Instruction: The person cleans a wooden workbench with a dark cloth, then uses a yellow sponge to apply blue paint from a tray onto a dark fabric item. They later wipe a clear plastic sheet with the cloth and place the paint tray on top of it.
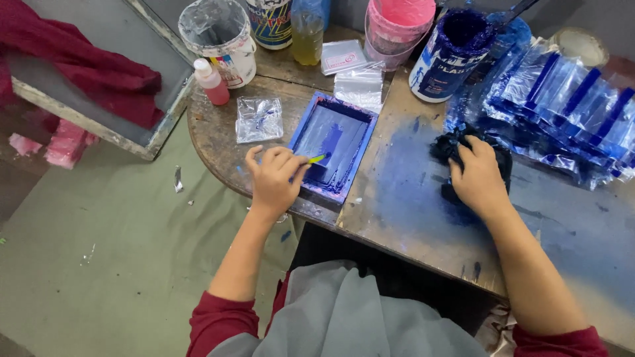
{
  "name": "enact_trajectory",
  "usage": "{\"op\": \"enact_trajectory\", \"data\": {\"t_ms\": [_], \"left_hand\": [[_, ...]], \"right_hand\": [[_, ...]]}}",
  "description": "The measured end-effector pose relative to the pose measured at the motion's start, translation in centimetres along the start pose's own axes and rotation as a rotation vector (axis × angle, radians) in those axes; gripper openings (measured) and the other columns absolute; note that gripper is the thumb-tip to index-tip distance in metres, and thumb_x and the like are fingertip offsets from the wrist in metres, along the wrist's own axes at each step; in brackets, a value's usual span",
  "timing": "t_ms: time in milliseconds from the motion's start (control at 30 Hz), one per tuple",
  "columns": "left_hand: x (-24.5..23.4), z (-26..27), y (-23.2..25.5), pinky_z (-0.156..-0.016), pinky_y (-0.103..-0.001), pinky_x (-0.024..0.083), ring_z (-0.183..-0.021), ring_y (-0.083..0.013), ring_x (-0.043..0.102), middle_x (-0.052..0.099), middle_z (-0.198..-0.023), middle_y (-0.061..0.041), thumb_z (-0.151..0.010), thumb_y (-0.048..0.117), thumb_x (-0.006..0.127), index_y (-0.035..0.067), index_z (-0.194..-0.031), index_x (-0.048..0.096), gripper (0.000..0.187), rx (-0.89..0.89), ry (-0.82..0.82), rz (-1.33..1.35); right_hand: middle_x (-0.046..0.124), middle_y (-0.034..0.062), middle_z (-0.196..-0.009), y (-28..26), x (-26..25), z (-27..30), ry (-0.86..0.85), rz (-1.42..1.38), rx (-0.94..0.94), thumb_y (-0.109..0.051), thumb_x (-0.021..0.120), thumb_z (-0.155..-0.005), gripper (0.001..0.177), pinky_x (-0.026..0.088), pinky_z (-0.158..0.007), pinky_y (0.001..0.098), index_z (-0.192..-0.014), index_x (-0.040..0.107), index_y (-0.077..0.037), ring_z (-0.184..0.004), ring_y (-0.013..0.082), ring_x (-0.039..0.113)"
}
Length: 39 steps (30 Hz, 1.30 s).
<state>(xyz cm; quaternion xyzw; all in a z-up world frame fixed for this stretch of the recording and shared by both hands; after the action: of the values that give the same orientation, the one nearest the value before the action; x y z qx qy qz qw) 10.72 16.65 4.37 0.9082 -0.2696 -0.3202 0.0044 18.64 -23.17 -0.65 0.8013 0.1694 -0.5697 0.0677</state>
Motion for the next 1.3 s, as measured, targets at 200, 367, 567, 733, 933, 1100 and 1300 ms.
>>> {"op": "enact_trajectory", "data": {"t_ms": [200, 367, 567, 733, 933, 1100, 1300], "left_hand": [[1.6, 0.0, 2.7, -0.103, -0.055, 0.032, -0.096, -0.0168, 0.061, 0.06, -0.083, 0.003, -0.096, 0.008, 0.064, 0.022, -0.094, 0.069, 0.015, 0.372, -0.033, -0.16], [0.4, -0.5, 3.0, -0.103, -0.053, 0.032, -0.096, -0.0163, 0.06, 0.06, -0.084, 0.002, -0.099, 0.012, 0.062, 0.021, -0.091, 0.067, 0.013, 0.433, -0.072, -0.122], [0.1, 0.1, 1.9, -0.104, -0.055, 0.03, -0.095, -0.016, 0.06, 0.061, -0.086, 0.003, -0.103, 0.021, 0.062, 0.021, -0.094, 0.069, 0.011, 0.372, -0.092, -0.094], [-0.2, -0.6, 2.0, -0.104, -0.054, 0.03, -0.092, -0.0148, 0.061, 0.062, -0.085, 0.005, -0.102, 0.024, 0.064, 0.021, -0.091, 0.071, 0.013, 0.338, -0.075, -0.047], [0.5, -0.4, 1.9, -0.103, -0.055, 0.031, -0.091, -0.0156, 0.061, 0.063, -0.087, 0.004, -0.102, 0.024, 0.064, 0.022, -0.093, 0.069, 0.011, 0.358, -0.036, -0.095], [0.7, 0.3, 1.3, -0.103, -0.056, 0.031, -0.092, -0.0156, 0.06, 0.064, -0.091, 0.003, -0.101, 0.018, 0.06, 0.021, -0.098, 0.07, 0.012, 0.354, -0.038, -0.139], [0.5, 0.2, 1.6, -0.103, -0.056, 0.03, -0.092, -0.0156, 0.06, 0.064, -0.093, 0.003, -0.103, 0.021, 0.06, 0.021, -0.1, 0.071, 0.011, 0.334, -0.017, -0.098]], "right_hand": [[0.061, 0.0271, -0.141, 0.6, 0.7, 0.2, 0.028, 0.007, -0.017, -0.02, 0.066, -0.104, 0.037, 0.038, -0.122, 0.0442, -0.127, 0.07, 0.009, -0.137, 0.0377, 0.057], [0.062, 0.026, -0.139, 0.2, 0.1, 0.2, 0.033, 0.003, -0.01, -0.019, 0.067, -0.103, 0.036, 0.038, -0.121, 0.0435, -0.126, 0.07, 0.008, -0.136, 0.037, 0.057], [0.066, 0.0218, -0.133, -1.0, 0.6, 0.1, 0.07, 0.026, -0.089, -0.019, 0.07, -0.099, 0.033, 0.041, -0.118, 0.0419, -0.123, 0.072, 0.003, -0.129, 0.034, 0.062], [0.068, 0.0188, -0.126, -8.1, -0.5, 0.0, 0.101, -0.115, -0.307, -0.014, 0.075, -0.089, 0.035, 0.044, -0.112, 0.0436, -0.122, 0.072, -0.003, -0.12, 0.0351, 0.064], [0.069, 0.013, -0.119, -16.9, -1.1, -0.9, -0.017, -0.234, -0.454, -0.008, 0.065, -0.09, 0.05, 0.05, -0.101, 0.0456, -0.138, 0.064, -0.02, -0.112, 0.0349, 0.065], [0.068, 0.0059, -0.123, -17.3, 0.9, -1.7, -0.03, -0.169, -0.442, -0.01, 0.063, -0.092, 0.044, 0.055, -0.092, 0.0404, -0.132, 0.068, -0.028, -0.11, 0.0319, 0.064], [0.069, 0.0021, -0.127, -18.2, 1.0, -2.0, -0.094, -0.072, -0.456, -0.013, 0.063, -0.094, 0.037, 0.057, -0.091, 0.0393, -0.126, 0.071, -0.028, -0.112, 0.0316, 0.065]]}}
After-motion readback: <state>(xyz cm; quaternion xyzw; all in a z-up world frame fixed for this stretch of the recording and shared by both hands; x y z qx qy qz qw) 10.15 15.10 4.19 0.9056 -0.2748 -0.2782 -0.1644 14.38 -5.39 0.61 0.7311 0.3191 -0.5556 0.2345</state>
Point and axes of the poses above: each hand's wrist, its own z-axis away from the middle knuckle, its own x-axis out of the palm, y = z × x, the point moved 9 cm from there along -z, towards the middle knuckle
